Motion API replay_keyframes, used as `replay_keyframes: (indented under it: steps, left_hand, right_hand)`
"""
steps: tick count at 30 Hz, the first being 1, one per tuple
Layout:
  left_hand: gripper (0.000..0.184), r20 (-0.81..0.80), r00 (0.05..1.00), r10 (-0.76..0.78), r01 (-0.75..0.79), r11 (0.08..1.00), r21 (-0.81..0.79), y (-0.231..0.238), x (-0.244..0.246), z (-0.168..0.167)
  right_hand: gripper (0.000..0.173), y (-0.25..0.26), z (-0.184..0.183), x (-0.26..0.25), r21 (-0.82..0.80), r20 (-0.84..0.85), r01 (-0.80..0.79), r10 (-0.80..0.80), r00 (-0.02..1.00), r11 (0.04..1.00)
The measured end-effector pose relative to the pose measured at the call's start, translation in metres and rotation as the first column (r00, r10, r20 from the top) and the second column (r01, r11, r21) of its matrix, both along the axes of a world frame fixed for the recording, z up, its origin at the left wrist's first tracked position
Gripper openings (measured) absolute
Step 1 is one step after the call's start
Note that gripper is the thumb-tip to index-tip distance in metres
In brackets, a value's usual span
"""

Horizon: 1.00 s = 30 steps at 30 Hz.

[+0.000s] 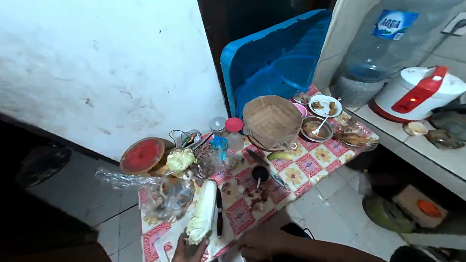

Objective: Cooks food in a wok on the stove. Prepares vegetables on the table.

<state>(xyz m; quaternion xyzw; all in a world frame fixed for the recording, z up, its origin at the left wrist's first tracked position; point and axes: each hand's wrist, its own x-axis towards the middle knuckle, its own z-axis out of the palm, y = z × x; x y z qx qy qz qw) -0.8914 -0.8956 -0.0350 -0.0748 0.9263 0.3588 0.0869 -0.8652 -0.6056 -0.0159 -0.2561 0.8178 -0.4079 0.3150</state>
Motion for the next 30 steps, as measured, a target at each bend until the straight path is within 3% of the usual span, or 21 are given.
replay_keyframes:
  steps: [3, 6, 10, 15, 21, 23, 25, 28, 30]
  left_hand:
    - [0.09, 0.053, 0.997, -0.056, 0.056, 0.998, 0.008, 0.001, -0.017, -0.012]
    - [0.084, 0.093, 0.995, -0.029, 0.027, 0.999, 0.017, 0.005, -0.029, -0.014]
    - [0.087, -0.052, 0.999, 0.016, -0.009, 0.992, 0.127, 0.017, -0.035, -0.019]
    - [0.082, -0.213, 0.974, 0.075, -0.023, 0.972, 0.235, 0.043, -0.033, -0.01]
    - [0.053, -0.371, 0.928, -0.039, 0.155, 0.944, 0.29, 0.073, -0.01, -0.016]
    - [0.062, -0.341, 0.94, -0.004, 0.139, 0.918, 0.371, 0.08, -0.003, -0.013]
    - [0.068, -0.258, 0.954, 0.152, 0.018, 0.832, 0.555, 0.083, -0.004, -0.009]
    - [0.07, 0.002, 0.954, 0.3, -0.214, 0.676, 0.705, 0.078, -0.02, -0.004]
    - [0.076, 0.125, 0.95, 0.287, -0.281, 0.603, 0.746, 0.074, -0.032, 0.001]
  right_hand:
    - [0.035, -0.013, -0.001, -0.017, 0.012, 0.038, 0.11, -0.11, 0.993, 0.994]
    - [0.051, -0.027, -0.009, -0.035, -0.055, 0.133, 0.284, -0.275, 0.952, 0.957]
    - [0.062, -0.045, -0.011, -0.065, -0.153, 0.238, 0.522, -0.482, 0.843, 0.839]
    - [0.077, -0.058, -0.02, -0.101, -0.24, 0.353, 0.678, -0.588, 0.727, 0.694]
    - [0.107, -0.06, -0.032, -0.116, -0.173, 0.46, 0.751, -0.622, 0.634, 0.637]
    - [0.104, -0.055, -0.032, -0.116, -0.216, 0.49, 0.755, -0.6, 0.633, 0.619]
    - [0.1, -0.05, -0.028, -0.114, -0.258, 0.497, 0.748, -0.58, 0.646, 0.612]
    - [0.098, -0.049, -0.013, -0.107, -0.323, 0.468, 0.71, -0.546, 0.695, 0.626]
    - [0.102, -0.053, -0.003, -0.1, -0.381, 0.428, 0.67, -0.521, 0.739, 0.637]
